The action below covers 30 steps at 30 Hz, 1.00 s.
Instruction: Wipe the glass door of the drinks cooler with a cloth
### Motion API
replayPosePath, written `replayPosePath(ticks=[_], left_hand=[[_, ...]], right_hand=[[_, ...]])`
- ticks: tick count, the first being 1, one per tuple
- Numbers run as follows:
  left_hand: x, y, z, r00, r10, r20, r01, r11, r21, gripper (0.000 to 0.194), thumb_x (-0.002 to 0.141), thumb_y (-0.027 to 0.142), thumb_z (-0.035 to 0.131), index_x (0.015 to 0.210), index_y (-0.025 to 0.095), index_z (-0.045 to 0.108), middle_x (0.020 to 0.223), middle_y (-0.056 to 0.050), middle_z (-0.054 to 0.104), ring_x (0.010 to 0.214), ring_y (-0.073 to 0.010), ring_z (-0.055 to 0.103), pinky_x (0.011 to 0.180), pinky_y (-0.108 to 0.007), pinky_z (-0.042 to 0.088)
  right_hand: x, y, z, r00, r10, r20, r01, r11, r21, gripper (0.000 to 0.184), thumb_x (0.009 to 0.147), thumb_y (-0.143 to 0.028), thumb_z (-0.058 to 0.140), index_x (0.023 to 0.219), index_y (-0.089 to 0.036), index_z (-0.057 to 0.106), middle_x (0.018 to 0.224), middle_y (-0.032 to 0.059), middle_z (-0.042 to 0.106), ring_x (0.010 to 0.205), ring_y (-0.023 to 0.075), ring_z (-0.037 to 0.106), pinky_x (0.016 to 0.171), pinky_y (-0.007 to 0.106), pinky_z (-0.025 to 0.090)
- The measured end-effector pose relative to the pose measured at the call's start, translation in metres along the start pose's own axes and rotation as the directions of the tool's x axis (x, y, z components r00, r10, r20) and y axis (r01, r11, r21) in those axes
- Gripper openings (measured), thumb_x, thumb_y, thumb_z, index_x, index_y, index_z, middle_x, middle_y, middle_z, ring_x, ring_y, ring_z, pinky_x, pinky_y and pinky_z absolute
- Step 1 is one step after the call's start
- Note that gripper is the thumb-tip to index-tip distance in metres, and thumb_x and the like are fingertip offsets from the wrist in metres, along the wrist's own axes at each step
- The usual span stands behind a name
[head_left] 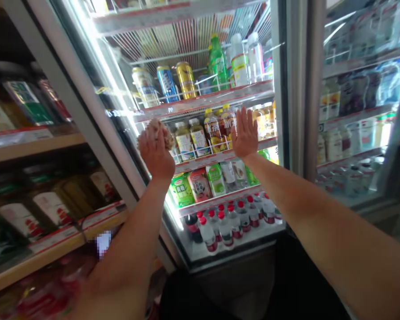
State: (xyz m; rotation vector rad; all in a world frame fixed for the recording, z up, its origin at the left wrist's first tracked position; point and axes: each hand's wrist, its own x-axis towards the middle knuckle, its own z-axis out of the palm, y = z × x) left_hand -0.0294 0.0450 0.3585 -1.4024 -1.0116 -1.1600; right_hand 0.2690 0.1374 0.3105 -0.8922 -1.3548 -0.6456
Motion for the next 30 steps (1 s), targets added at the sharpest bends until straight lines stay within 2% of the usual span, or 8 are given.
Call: replayPosePath(ticks=[4,7,10,13,17,19,25,30], left_hand=[[-0.017,0.036,0.014,0.998,0.052,-0.034,-0.052,0.999,-0.002,0.049,0.102,0.014,0.045,0.150,0.016,0.052,0.160,-0.011,0.047,0.156,-0.0247,0.026,0.128,-0.055,0.023],[-0.042,0.075,0.018,0.976,0.194,0.095,-0.189,0.980,-0.054,0.053,0.100,0.012,0.046,0.152,0.019,0.050,0.161,-0.010,0.044,0.158,-0.0258,0.021,0.130,-0.053,0.021],[-0.072,0.106,0.020,0.863,0.466,0.196,-0.449,0.885,-0.126,0.055,0.098,0.009,0.047,0.152,0.019,0.050,0.160,-0.006,0.047,0.157,-0.0248,0.025,0.131,-0.049,0.021],[-0.088,0.117,0.023,0.736,0.637,0.228,-0.614,0.771,-0.171,0.054,0.098,0.012,0.049,0.151,0.020,0.051,0.161,-0.004,0.045,0.154,-0.0255,0.033,0.130,-0.050,0.023],[-0.065,0.106,0.024,0.641,0.724,0.253,-0.707,0.686,-0.170,0.052,0.101,0.016,0.049,0.152,0.024,0.050,0.162,-0.003,0.044,0.152,-0.0235,0.038,0.129,-0.048,0.027],[-0.039,0.094,0.019,0.660,0.702,0.265,-0.691,0.707,-0.150,0.052,0.101,0.017,0.049,0.153,0.025,0.049,0.161,-0.003,0.045,0.152,-0.0242,0.038,0.128,-0.048,0.028],[0.047,0.032,-0.002,0.887,0.421,0.190,-0.428,0.904,-0.004,0.053,0.100,0.014,0.047,0.153,0.024,0.049,0.163,-0.006,0.042,0.154,-0.0282,0.033,0.126,-0.054,0.030],[0.067,-0.010,-0.011,0.987,0.158,-0.022,-0.156,0.986,0.065,0.052,0.099,0.012,0.048,0.151,0.021,0.050,0.165,-0.004,0.039,0.154,-0.0272,0.032,0.128,-0.055,0.028]], right_hand=[[-0.003,-0.001,0.001,1.000,-0.005,-0.021,0.006,0.999,0.041,0.063,0.106,-0.030,0.026,0.167,-0.017,0.018,0.168,0.0121,0.029,0.159,0.0312,0.019,0.127,0.061,0.022],[-0.003,-0.003,0.000,0.997,-0.011,-0.070,0.014,0.999,0.039,0.061,0.106,-0.028,0.025,0.166,-0.018,0.023,0.166,0.0117,0.034,0.157,0.0295,0.023,0.127,0.058,0.024],[-0.004,-0.006,-0.004,0.999,0.003,-0.052,-0.003,1.000,-0.014,0.060,0.105,-0.027,0.026,0.164,-0.016,0.031,0.165,0.0117,0.037,0.157,0.0267,0.025,0.126,0.054,0.026],[-0.003,-0.009,-0.009,1.000,0.027,-0.001,-0.027,0.998,-0.064,0.058,0.104,-0.027,0.027,0.160,-0.012,0.038,0.165,0.0120,0.037,0.157,0.0247,0.025,0.127,0.050,0.025],[-0.003,-0.010,-0.008,1.000,0.026,-0.016,-0.027,0.998,-0.062,0.058,0.103,-0.027,0.027,0.156,-0.010,0.043,0.163,0.0129,0.039,0.157,0.0242,0.025,0.127,0.048,0.024],[-0.004,-0.009,-0.007,0.999,0.021,-0.035,-0.023,0.998,-0.063,0.058,0.103,-0.027,0.028,0.156,-0.009,0.044,0.163,0.0132,0.040,0.157,0.0240,0.026,0.127,0.049,0.024],[-0.005,-0.007,-0.005,0.999,0.001,-0.033,-0.003,0.998,-0.070,0.058,0.103,-0.027,0.030,0.158,-0.011,0.040,0.163,0.0135,0.039,0.157,0.0228,0.023,0.127,0.048,0.025],[-0.009,-0.004,-0.006,0.998,-0.034,-0.056,0.029,0.996,-0.088,0.058,0.103,-0.026,0.031,0.158,-0.010,0.041,0.162,0.0139,0.041,0.157,0.0241,0.025,0.126,0.047,0.027]])
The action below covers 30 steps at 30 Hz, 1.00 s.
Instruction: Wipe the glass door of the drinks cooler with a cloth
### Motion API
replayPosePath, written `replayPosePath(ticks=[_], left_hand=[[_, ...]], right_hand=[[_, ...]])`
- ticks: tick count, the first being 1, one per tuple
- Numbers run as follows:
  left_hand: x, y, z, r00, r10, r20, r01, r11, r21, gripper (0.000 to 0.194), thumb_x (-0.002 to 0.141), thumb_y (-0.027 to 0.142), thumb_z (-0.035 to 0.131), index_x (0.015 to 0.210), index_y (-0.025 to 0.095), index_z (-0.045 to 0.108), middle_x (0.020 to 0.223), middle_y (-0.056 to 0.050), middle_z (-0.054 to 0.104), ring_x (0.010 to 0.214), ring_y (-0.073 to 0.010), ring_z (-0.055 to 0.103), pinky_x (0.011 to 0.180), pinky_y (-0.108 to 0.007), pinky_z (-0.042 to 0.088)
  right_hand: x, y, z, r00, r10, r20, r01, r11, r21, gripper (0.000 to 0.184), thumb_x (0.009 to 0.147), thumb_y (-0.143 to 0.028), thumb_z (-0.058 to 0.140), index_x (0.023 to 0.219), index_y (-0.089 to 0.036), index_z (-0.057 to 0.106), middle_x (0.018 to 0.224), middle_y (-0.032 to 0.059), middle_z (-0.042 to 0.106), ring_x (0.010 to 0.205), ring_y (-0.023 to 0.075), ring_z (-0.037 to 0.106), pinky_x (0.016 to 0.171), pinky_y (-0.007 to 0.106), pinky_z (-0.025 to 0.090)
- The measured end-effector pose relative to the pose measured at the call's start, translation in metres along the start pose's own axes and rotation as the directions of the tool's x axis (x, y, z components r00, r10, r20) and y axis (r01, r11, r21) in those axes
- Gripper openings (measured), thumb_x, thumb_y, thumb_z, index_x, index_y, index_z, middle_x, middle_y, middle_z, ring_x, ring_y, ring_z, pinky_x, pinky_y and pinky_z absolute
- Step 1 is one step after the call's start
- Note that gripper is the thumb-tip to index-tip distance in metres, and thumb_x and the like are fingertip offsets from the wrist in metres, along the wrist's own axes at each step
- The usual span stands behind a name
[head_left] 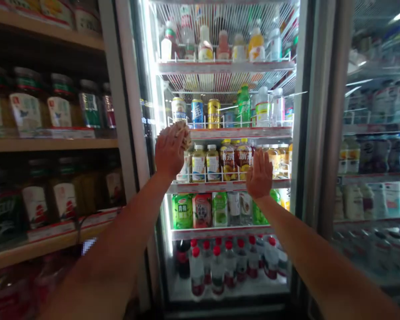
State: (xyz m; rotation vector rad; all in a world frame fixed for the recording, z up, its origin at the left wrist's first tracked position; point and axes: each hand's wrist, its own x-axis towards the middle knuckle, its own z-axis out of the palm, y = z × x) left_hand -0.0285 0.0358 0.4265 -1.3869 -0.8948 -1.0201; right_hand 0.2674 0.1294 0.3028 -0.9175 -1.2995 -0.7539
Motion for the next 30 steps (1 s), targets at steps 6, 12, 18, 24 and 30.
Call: replayPosePath(ticks=[6,12,18,24,30], left_hand=[[-0.066,0.028,-0.008,0.993,-0.117,0.018,0.115,0.990,0.076,0.054,0.099,0.015,0.048,0.153,0.020,0.049,0.163,-0.008,0.042,0.154,-0.0276,0.031,0.127,-0.052,0.028],[-0.171,0.109,-0.007,0.983,-0.164,0.084,0.162,0.986,0.022,0.058,0.098,0.014,0.046,0.155,0.021,0.045,0.159,-0.011,0.048,0.157,-0.0291,0.024,0.126,-0.056,0.027],[-0.221,0.205,0.013,0.969,0.070,0.238,-0.049,0.994,-0.094,0.053,0.097,0.019,0.052,0.150,0.027,0.053,0.159,-0.001,0.049,0.154,-0.0237,0.032,0.130,-0.048,0.022],[-0.189,0.190,0.013,0.949,0.213,0.234,-0.190,0.975,-0.116,0.050,0.100,0.018,0.050,0.148,0.030,0.055,0.160,0.003,0.048,0.152,-0.0191,0.036,0.129,-0.043,0.026],[-0.114,0.101,-0.001,0.975,-0.061,0.214,0.057,0.998,0.026,0.049,0.101,0.019,0.044,0.149,0.024,0.054,0.161,-0.004,0.046,0.154,-0.0268,0.033,0.127,-0.051,0.028]], right_hand=[[-0.005,0.008,0.001,0.999,-0.050,-0.019,0.051,0.998,0.024,0.061,0.100,-0.024,0.036,0.160,-0.011,0.037,0.161,0.0159,0.042,0.157,0.0267,0.024,0.125,0.051,0.027],[-0.010,0.015,0.002,0.991,-0.126,-0.036,0.128,0.989,0.077,0.062,0.100,-0.026,0.039,0.160,-0.009,0.036,0.161,0.0202,0.040,0.157,0.0305,0.024,0.123,0.055,0.029],[-0.012,0.016,0.000,0.987,-0.149,-0.057,0.153,0.985,0.081,0.061,0.101,-0.024,0.040,0.159,-0.008,0.036,0.161,0.0225,0.040,0.157,0.0320,0.025,0.123,0.057,0.030],[-0.015,0.018,-0.002,0.986,-0.167,-0.012,0.167,0.982,0.090,0.062,0.101,-0.025,0.040,0.161,-0.007,0.034,0.162,0.0231,0.037,0.157,0.0332,0.023,0.122,0.059,0.030],[-0.017,0.019,-0.001,0.991,-0.131,0.020,0.127,0.985,0.121,0.062,0.101,-0.026,0.038,0.161,-0.009,0.034,0.163,0.0221,0.036,0.158,0.0322,0.021,0.122,0.060,0.029]])
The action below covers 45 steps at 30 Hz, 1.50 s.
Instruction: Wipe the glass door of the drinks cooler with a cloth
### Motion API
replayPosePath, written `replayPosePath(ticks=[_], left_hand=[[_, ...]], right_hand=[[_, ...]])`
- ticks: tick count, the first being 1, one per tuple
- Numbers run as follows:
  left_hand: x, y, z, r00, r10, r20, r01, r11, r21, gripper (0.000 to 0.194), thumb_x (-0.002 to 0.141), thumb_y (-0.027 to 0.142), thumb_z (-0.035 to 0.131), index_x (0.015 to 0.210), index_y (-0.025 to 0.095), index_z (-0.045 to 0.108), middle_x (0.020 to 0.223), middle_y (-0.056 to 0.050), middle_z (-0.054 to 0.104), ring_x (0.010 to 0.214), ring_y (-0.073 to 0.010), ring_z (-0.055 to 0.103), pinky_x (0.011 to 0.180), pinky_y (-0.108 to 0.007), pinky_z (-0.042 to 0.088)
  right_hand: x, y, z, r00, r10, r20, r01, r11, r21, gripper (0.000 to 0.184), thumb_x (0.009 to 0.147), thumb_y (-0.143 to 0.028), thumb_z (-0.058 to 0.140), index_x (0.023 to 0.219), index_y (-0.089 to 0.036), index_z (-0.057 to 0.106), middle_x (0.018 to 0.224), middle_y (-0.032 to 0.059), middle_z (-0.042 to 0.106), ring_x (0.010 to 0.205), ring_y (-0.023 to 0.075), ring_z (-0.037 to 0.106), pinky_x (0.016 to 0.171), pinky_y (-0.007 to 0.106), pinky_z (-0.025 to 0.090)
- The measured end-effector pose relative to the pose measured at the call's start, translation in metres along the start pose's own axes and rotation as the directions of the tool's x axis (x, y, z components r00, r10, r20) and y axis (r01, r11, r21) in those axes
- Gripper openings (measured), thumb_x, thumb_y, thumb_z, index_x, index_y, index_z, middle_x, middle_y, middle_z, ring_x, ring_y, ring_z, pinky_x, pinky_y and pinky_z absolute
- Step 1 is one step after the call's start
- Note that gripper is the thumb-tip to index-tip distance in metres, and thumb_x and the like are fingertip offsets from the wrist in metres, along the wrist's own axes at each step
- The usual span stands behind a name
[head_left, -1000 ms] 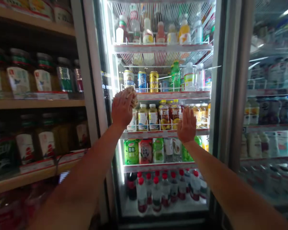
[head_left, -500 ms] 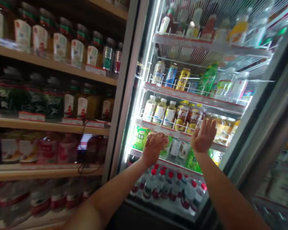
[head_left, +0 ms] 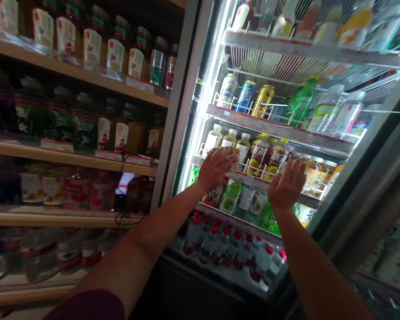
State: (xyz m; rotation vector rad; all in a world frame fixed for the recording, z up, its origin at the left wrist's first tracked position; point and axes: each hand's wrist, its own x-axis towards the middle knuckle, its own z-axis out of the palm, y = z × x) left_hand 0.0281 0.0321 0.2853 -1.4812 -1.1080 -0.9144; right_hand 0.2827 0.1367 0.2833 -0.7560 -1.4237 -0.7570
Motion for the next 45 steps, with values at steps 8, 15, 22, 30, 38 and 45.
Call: replayPosePath(ticks=[8,15,22,30,38,45], left_hand=[[0.016,-0.061,-0.011,0.882,-0.424,-0.205,0.430,0.903,-0.015,0.051,0.099,0.017,0.038,0.148,0.018,0.054,0.164,-0.009,0.040,0.157,-0.0254,0.026,0.129,-0.051,0.025],[-0.071,0.009,0.017,0.880,-0.424,-0.212,0.428,0.903,-0.032,0.052,0.104,0.023,0.036,0.154,0.018,0.046,0.162,-0.014,0.042,0.159,-0.0286,0.019,0.127,-0.058,0.025],[-0.098,0.088,0.040,0.972,-0.233,-0.023,0.232,0.973,-0.017,0.060,0.097,0.021,0.050,0.157,0.022,0.045,0.161,-0.010,0.044,0.157,-0.0309,0.024,0.130,-0.059,0.018],[-0.146,0.033,0.008,0.994,-0.009,0.105,0.011,1.000,-0.017,0.057,0.097,0.015,0.050,0.153,0.025,0.049,0.158,-0.006,0.049,0.155,-0.0258,0.030,0.129,-0.054,0.023],[-0.156,0.007,0.006,0.926,-0.372,-0.066,0.376,0.923,0.077,0.066,0.099,0.013,0.043,0.164,0.015,0.026,0.163,-0.020,0.038,0.159,-0.0330,0.017,0.124,-0.059,0.031],[-0.141,0.094,0.032,0.979,-0.188,0.075,0.191,0.981,-0.022,0.061,0.096,0.019,0.049,0.158,0.021,0.043,0.162,-0.008,0.042,0.156,-0.0315,0.028,0.129,-0.055,0.023]], right_hand=[[-0.004,0.004,0.000,1.000,0.001,0.003,0.000,1.000,-0.020,0.061,0.101,-0.029,0.037,0.158,-0.009,0.039,0.160,0.0210,0.041,0.156,0.0333,0.027,0.121,0.059,0.031],[-0.015,-0.025,0.001,0.976,0.212,0.050,-0.208,0.976,-0.067,0.061,0.104,-0.030,0.031,0.164,-0.019,0.028,0.164,0.0163,0.036,0.156,0.0322,0.025,0.121,0.067,0.023],[-0.051,-0.055,0.009,0.971,0.237,0.017,-0.235,0.970,-0.059,0.070,0.103,-0.038,0.037,0.166,-0.015,0.019,0.164,0.0256,0.031,0.157,0.0405,0.019,0.116,0.075,0.024],[-0.060,-0.043,0.005,0.987,0.152,0.060,-0.149,0.988,-0.050,0.071,0.101,-0.037,0.038,0.165,-0.011,0.022,0.164,0.0275,0.027,0.157,0.0417,0.016,0.116,0.075,0.025],[-0.062,-0.044,0.007,0.990,0.140,0.030,-0.138,0.988,-0.071,0.070,0.101,-0.035,0.038,0.165,-0.009,0.023,0.164,0.0278,0.029,0.157,0.0416,0.017,0.116,0.074,0.027],[-0.060,-0.045,0.006,0.986,0.162,0.040,-0.159,0.985,-0.064,0.071,0.100,-0.035,0.039,0.164,-0.010,0.024,0.164,0.0275,0.030,0.157,0.0414,0.018,0.116,0.073,0.025]])
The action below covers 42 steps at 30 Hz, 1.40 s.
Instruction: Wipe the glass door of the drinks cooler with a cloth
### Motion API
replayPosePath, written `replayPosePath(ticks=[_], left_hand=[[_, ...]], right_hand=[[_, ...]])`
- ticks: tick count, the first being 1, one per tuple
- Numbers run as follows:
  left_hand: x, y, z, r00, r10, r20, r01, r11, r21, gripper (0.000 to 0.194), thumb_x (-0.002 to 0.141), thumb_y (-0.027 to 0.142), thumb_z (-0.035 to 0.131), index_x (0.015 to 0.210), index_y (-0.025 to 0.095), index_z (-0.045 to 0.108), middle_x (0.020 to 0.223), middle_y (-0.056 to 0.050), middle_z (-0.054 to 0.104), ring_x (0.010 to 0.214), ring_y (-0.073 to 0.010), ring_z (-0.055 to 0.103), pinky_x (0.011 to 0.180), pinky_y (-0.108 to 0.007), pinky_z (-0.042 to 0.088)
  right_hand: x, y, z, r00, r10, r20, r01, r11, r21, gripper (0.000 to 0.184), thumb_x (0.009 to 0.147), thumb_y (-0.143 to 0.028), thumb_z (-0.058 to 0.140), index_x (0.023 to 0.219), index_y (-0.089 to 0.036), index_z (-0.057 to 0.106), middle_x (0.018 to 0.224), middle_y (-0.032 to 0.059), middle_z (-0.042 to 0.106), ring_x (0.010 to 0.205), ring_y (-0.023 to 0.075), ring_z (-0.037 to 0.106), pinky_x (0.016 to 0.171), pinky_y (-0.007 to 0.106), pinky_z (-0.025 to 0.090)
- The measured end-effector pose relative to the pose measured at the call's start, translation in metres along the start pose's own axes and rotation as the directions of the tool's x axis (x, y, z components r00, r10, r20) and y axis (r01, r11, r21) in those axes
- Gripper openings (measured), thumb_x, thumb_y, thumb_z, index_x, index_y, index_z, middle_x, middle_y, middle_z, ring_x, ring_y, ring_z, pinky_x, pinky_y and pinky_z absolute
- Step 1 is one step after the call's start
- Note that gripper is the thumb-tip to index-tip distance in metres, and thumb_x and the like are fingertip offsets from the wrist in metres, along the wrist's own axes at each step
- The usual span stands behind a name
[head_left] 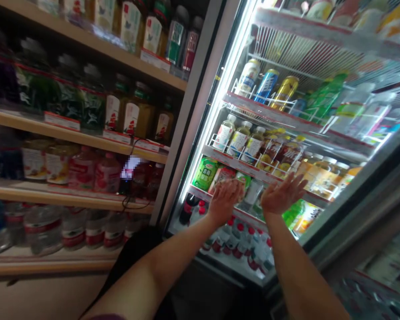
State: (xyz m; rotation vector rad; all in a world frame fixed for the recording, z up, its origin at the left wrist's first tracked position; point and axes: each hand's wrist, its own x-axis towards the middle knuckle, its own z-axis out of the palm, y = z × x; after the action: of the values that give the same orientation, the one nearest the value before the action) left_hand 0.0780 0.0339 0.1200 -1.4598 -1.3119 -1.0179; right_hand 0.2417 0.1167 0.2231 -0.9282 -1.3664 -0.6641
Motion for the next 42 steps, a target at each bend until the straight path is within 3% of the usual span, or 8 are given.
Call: replayPosePath(ticks=[5,11,14,17,21,27,35,42], left_hand=[[-0.047,0.018,0.000,0.909,0.395,0.135,-0.382,0.918,-0.108,0.054,0.099,0.021,0.046,0.152,0.027,0.050,0.166,0.003,0.035,0.156,-0.0217,0.029,0.129,-0.047,0.028],[-0.049,-0.047,-0.016,0.797,0.572,0.195,-0.547,0.820,-0.168,0.053,0.098,0.018,0.050,0.149,0.029,0.053,0.160,0.001,0.046,0.152,-0.0179,0.036,0.127,-0.042,0.031],[-0.009,-0.076,-0.027,0.881,0.443,0.167,-0.432,0.896,-0.100,0.055,0.097,0.015,0.048,0.150,0.029,0.052,0.158,-0.001,0.049,0.154,-0.0199,0.033,0.129,-0.045,0.026],[0.050,-0.099,-0.038,0.989,0.147,0.002,-0.147,0.989,-0.007,0.055,0.098,0.011,0.045,0.151,0.023,0.051,0.161,-0.007,0.046,0.157,-0.0249,0.025,0.128,-0.050,0.025],[0.131,-0.121,-0.051,0.959,-0.187,-0.214,0.194,0.981,0.015,0.054,0.101,0.015,0.039,0.154,0.015,0.046,0.164,-0.012,0.038,0.158,-0.0278,0.021,0.129,-0.051,0.022],[0.189,-0.092,-0.049,0.954,-0.196,-0.226,0.204,0.979,0.012,0.055,0.101,0.016,0.038,0.155,0.019,0.046,0.166,-0.007,0.036,0.157,-0.0295,0.022,0.130,-0.053,0.019],[0.122,-0.018,-0.017,0.978,0.186,-0.098,-0.186,0.983,0.015,0.058,0.099,0.021,0.047,0.157,0.023,0.044,0.164,-0.004,0.041,0.156,-0.0274,0.026,0.131,-0.052,0.019],[0.049,-0.021,-0.011,0.896,0.442,-0.025,-0.443,0.897,-0.003,0.054,0.098,0.017,0.049,0.151,0.025,0.051,0.163,0.000,0.042,0.154,-0.0227,0.032,0.130,-0.049,0.023]], right_hand=[[-0.002,0.005,-0.001,1.000,-0.018,0.025,0.017,1.000,0.026,0.070,0.100,-0.034,0.037,0.164,-0.010,0.024,0.164,0.0274,0.028,0.157,0.0410,0.017,0.116,0.075,0.024],[-0.005,0.008,0.001,0.998,-0.063,-0.025,0.063,0.998,0.005,0.069,0.101,-0.033,0.039,0.164,-0.010,0.024,0.164,0.0272,0.029,0.157,0.0410,0.019,0.116,0.073,0.027],[-0.005,0.007,0.001,0.998,-0.061,-0.034,0.061,0.998,-0.002,0.069,0.101,-0.033,0.039,0.164,-0.011,0.025,0.164,0.0265,0.031,0.156,0.0404,0.020,0.116,0.072,0.029],[-0.004,0.007,0.001,0.998,-0.056,-0.021,0.056,0.998,-0.007,0.069,0.100,-0.034,0.039,0.163,-0.009,0.027,0.163,0.0267,0.031,0.157,0.0401,0.020,0.117,0.071,0.028],[-0.005,0.007,0.002,0.999,-0.032,0.008,0.032,0.999,0.004,0.071,0.100,-0.034,0.039,0.164,-0.010,0.025,0.164,0.0267,0.029,0.157,0.0410,0.017,0.116,0.073,0.026],[-0.005,0.006,0.003,0.998,-0.054,-0.036,0.054,0.998,-0.014,0.068,0.100,-0.035,0.038,0.163,-0.008,0.028,0.162,0.0280,0.033,0.156,0.0412,0.022,0.116,0.072,0.029],[-0.005,0.007,0.002,0.998,-0.057,-0.038,0.056,0.998,-0.025,0.068,0.101,-0.035,0.037,0.163,-0.009,0.028,0.162,0.0270,0.034,0.156,0.0394,0.021,0.117,0.070,0.029],[-0.005,0.005,0.002,0.998,-0.043,-0.034,0.043,0.999,-0.006,0.067,0.101,-0.035,0.038,0.162,-0.008,0.030,0.162,0.0270,0.033,0.156,0.0393,0.021,0.118,0.069,0.027]])
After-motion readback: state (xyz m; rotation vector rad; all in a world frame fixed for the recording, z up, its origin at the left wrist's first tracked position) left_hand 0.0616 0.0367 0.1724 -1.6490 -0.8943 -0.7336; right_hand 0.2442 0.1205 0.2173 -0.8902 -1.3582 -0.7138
